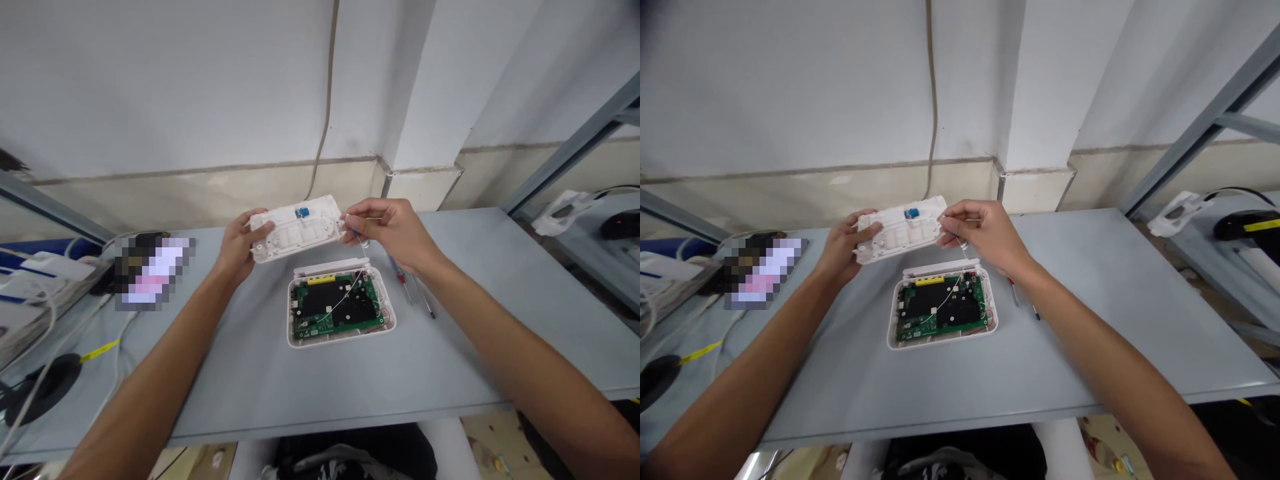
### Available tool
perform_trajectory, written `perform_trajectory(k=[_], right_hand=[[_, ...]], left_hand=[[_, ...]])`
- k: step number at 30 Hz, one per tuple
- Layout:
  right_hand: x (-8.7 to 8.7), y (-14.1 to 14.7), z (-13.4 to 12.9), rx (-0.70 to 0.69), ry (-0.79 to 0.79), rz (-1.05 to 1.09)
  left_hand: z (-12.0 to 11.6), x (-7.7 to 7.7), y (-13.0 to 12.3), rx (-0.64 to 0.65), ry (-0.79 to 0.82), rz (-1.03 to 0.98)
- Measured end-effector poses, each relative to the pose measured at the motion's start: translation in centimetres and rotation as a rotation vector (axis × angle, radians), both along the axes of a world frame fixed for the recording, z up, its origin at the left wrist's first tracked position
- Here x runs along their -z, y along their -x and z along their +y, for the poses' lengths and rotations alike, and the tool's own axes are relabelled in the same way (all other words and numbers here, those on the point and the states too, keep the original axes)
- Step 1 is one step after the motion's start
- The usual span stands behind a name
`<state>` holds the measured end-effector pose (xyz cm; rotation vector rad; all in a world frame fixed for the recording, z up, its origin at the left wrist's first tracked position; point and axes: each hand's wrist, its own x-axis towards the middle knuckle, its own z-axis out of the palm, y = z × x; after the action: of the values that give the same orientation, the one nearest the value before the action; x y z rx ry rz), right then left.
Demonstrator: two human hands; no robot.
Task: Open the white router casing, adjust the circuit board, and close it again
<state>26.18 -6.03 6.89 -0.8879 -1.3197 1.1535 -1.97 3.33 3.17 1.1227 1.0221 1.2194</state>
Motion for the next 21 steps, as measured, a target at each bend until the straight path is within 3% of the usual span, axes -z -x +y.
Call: perform_trajectory(k=[8,12,15,21], right_hand=[[-1.1,-0.9,-1.5,0.02,0.059,-0.132],[-1.3,-1.1,-1.9,0.057,0.059,-0.225],[-1.5,-0.3,-2.6,0.164,-0.107,-0.368],[-0.2,2.0,-3.4,0.396,-0.63,-0.883]], left_hand=[[-3.4,-2.5,0.6,0.113,-0.053,-0.06],[-4.1,-3.0,0.4,0.104,-0.052,-0.044],[-4.5,-3.0,0.0,0.102,-0.05,-0.032],[-5.4,-3.1,-0.9,0.085,-0.064,-0.039]])
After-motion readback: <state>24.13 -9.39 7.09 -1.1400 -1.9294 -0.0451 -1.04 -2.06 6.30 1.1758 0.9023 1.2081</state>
